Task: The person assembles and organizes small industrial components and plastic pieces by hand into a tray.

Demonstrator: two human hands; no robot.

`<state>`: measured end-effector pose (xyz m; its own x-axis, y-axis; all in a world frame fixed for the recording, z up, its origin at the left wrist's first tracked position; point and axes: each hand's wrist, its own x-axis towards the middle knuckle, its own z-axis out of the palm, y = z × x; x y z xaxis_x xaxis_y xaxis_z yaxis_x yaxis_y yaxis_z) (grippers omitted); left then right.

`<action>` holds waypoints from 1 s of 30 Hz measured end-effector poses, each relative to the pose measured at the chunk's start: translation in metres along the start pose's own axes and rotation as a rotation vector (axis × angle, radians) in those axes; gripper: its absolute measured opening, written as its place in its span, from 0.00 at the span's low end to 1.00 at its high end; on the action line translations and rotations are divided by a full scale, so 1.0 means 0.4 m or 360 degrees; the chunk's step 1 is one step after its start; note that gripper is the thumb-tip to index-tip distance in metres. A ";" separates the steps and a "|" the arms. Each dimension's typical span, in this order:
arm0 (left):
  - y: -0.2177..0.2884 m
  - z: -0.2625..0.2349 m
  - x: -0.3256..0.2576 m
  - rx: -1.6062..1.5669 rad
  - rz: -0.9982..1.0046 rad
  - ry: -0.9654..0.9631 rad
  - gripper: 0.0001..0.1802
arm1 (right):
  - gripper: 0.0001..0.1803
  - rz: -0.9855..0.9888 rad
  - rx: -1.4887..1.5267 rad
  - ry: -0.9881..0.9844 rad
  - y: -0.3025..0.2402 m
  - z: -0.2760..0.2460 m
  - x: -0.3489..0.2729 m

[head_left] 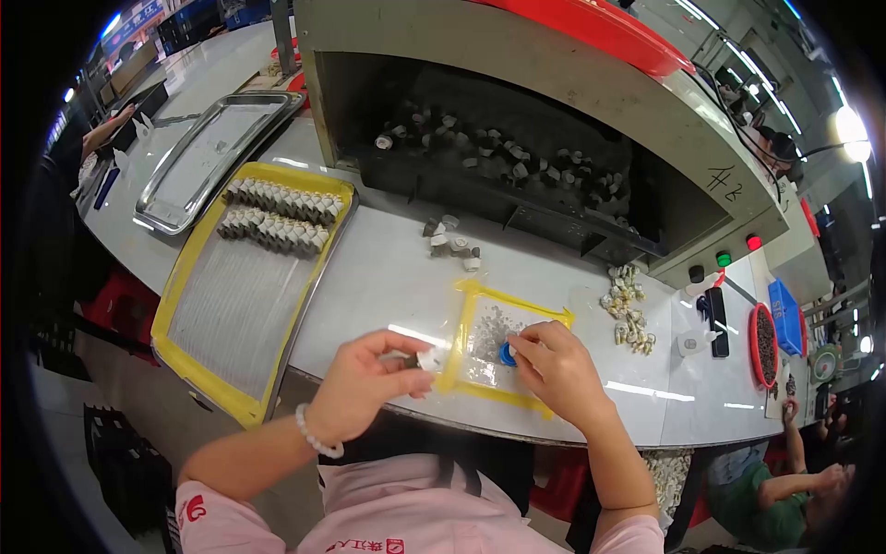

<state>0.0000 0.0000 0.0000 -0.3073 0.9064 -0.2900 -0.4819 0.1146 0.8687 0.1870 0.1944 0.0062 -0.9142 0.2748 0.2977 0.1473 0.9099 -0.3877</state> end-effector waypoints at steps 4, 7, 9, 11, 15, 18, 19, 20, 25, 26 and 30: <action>-0.072 0.023 -0.007 -0.0367 0.0108 0.0031 0.19 | 0.13 0.0024 0.0061 0.0088 0.002 0.001 -0.004; -0.103 0.052 0.017 -0.0321 0.0164 0.0049 0.17 | 0.13 0.0071 0.0115 0.0128 0.002 0.001 -0.006; -0.111 0.073 0.036 -0.0331 0.0172 0.0029 0.17 | 0.13 0.0097 0.0144 0.0169 0.003 0.003 -0.012; -0.136 0.082 0.057 -0.0339 0.0235 0.0036 0.17 | 0.14 0.0242 0.0352 0.0188 0.003 0.007 -0.023; -0.149 0.083 0.072 -0.0242 0.0227 -0.0074 0.16 | 0.16 0.0448 0.0755 0.0184 -0.023 0.001 -0.035; -0.153 0.084 0.072 -0.0239 0.0239 -0.0104 0.16 | 0.16 0.0490 0.1082 0.0171 -0.030 0.011 -0.046; -0.156 0.083 0.071 -0.0239 0.0268 -0.0106 0.15 | 0.16 0.0494 0.1157 0.0143 -0.040 0.008 -0.045; -0.160 0.083 0.071 -0.0238 0.0264 -0.0102 0.15 | 0.16 0.0499 0.1233 0.0114 -0.048 0.008 -0.043; -0.167 0.083 0.069 -0.0210 0.0347 -0.0090 0.15 | 0.16 0.0465 0.1195 0.0098 -0.063 0.015 -0.037; -0.168 0.083 0.069 -0.0211 0.0345 -0.0090 0.15 | 0.16 0.0452 0.1158 0.0099 -0.064 0.015 -0.036; -0.168 0.094 0.059 -0.0238 0.0449 -0.0060 0.15 | 0.15 0.0428 0.1072 0.0097 -0.068 0.013 -0.036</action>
<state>0.0560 0.0290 -0.0500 -0.4165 0.9087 -0.0285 -0.4983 -0.2019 0.8431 0.1943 0.1641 0.0080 -0.8535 0.4968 0.1572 0.0813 0.4251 -0.9015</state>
